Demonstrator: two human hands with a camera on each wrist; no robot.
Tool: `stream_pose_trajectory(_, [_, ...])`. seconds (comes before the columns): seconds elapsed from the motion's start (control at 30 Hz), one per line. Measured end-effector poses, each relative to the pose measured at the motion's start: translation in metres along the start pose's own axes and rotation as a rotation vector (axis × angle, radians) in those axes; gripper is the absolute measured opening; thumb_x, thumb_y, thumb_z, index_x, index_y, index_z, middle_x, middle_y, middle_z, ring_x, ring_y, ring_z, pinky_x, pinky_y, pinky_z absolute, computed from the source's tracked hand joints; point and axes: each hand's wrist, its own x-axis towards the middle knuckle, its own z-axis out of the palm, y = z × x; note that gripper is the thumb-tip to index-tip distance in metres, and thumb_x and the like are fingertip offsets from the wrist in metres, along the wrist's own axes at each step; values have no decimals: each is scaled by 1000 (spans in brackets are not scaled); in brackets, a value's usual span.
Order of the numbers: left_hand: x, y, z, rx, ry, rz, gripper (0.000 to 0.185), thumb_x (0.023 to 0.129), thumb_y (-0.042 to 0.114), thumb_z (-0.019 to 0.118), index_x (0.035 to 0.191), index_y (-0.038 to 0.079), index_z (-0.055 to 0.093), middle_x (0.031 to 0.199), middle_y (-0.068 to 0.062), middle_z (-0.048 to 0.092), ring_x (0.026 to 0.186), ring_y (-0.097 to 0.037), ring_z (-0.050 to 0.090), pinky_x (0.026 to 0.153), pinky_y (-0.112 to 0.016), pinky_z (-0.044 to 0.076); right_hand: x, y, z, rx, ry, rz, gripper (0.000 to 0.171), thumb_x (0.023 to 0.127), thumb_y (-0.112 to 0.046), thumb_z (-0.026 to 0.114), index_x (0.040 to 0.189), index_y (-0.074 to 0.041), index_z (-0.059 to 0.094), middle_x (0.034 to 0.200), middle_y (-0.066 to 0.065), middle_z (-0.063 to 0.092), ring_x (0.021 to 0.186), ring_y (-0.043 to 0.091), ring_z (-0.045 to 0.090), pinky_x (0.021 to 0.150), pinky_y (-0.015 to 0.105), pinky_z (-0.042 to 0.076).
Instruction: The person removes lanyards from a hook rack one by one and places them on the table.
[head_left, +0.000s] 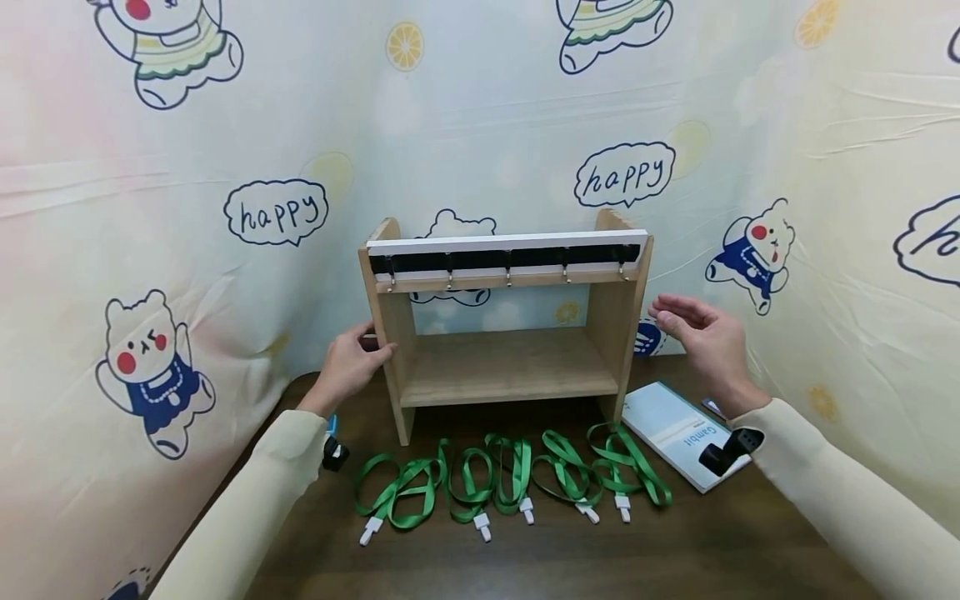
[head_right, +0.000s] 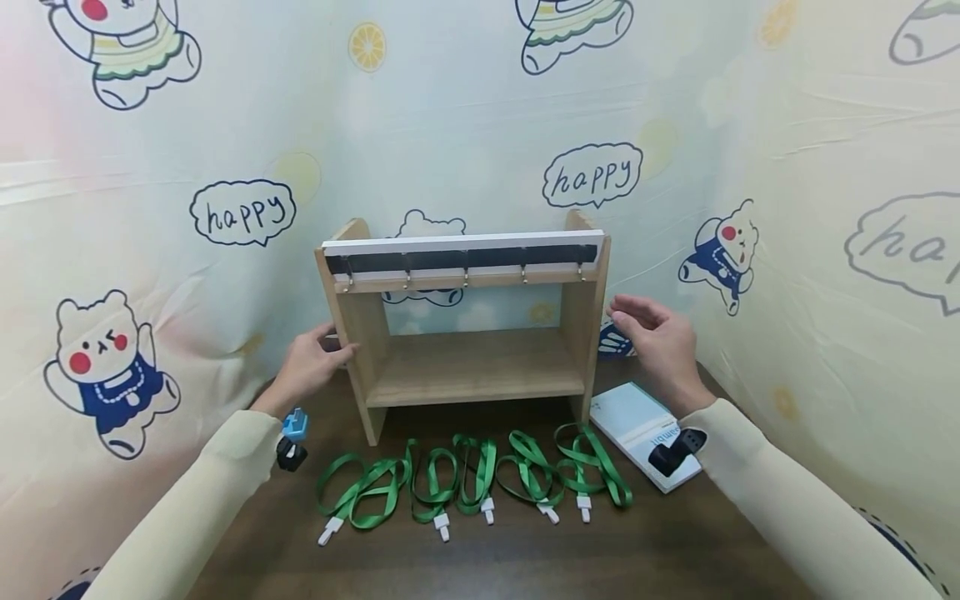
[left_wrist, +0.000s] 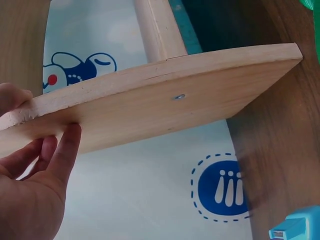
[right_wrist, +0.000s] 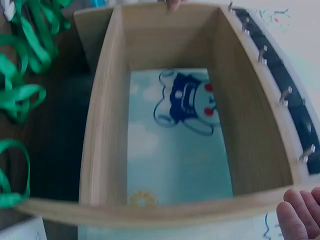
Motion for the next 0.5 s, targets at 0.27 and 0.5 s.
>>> stream_pose_trajectory(0.27, [0, 4, 0, 22, -4, 8, 60, 98, 36, 65, 149, 9, 47, 134, -19, 63, 120, -35, 66, 92, -49, 60, 14, 21, -21, -159, 13, 6, 55, 99, -45, 61, 144, -15, 55, 143, 14, 62, 104, -18, 59, 88, 0, 46])
stream_pose_trajectory(0.5, [-2, 4, -6, 83, 5, 22, 68, 97, 46, 65, 151, 11, 45, 138, -18, 58, 123, -36, 62, 96, -52, 58, 18, 33, -34, -290, 15, 9, 65, 97, -57, 56, 151, -21, 48, 150, 6, 57, 127, 14, 63, 97, 12, 48])
